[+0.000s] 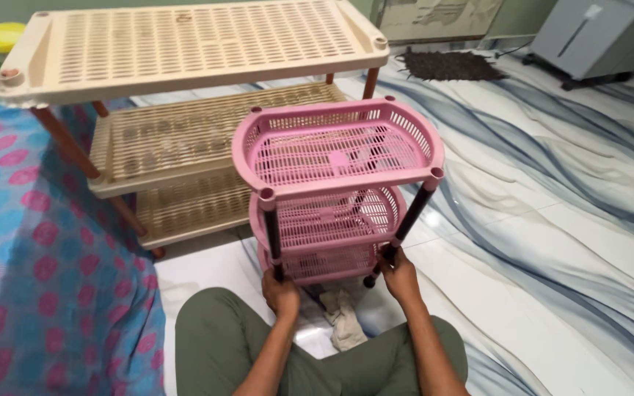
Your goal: The person disassembles a pink two-tier plastic storage rack by removing the black support poles and separating the trays. They then reassemble the rack by inserting the poles back into the tray sockets and stacking the trays to form the two-tier structure.
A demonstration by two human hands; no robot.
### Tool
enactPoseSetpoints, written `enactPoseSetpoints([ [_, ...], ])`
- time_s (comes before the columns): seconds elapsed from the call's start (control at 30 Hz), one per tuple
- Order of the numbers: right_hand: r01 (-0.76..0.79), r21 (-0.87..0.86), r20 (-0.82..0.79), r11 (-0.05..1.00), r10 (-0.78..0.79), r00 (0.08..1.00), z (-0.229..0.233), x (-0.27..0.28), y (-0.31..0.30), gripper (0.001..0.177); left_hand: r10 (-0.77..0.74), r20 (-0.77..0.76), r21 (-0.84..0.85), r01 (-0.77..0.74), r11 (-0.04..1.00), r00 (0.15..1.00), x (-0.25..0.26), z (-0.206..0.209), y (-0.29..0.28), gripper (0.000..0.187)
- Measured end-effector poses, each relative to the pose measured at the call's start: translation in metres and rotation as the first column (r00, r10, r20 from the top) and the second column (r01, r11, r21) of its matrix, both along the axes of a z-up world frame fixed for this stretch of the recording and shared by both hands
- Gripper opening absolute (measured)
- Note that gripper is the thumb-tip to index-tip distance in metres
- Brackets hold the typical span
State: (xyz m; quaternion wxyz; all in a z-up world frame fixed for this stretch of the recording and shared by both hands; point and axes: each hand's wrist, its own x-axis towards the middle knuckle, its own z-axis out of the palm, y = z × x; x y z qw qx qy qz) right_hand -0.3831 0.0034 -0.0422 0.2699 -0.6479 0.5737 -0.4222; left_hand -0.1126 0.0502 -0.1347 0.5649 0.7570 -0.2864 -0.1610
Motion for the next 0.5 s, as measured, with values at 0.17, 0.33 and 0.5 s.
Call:
enactPoseSetpoints([
  [0.17,-0.238,0.255,-0.044,0.937,0.257,0.966,-0.008,0.015,0.000,0.048,0.250,-0.101,0.045,-0.246,0.968,0.963,0.021,-0.002,0.018,0.038],
  [0.33,-0.273,0.322,-0.153,0.906,0.335,0.930,-0.015,0.047,0.007,0.030,0.341,-0.178,0.082,-0.331,0.940,0.923,0.039,0.014,0.048,0.033],
  [0.5,-0.303,0.299,-0.200,0.905,0.370,0.907,-0.011,0.083,0.009,0.031,0.457,-0.161,-0.019,-0.466,0.885,0.875,0.056,0.006,0.056,0.038],
])
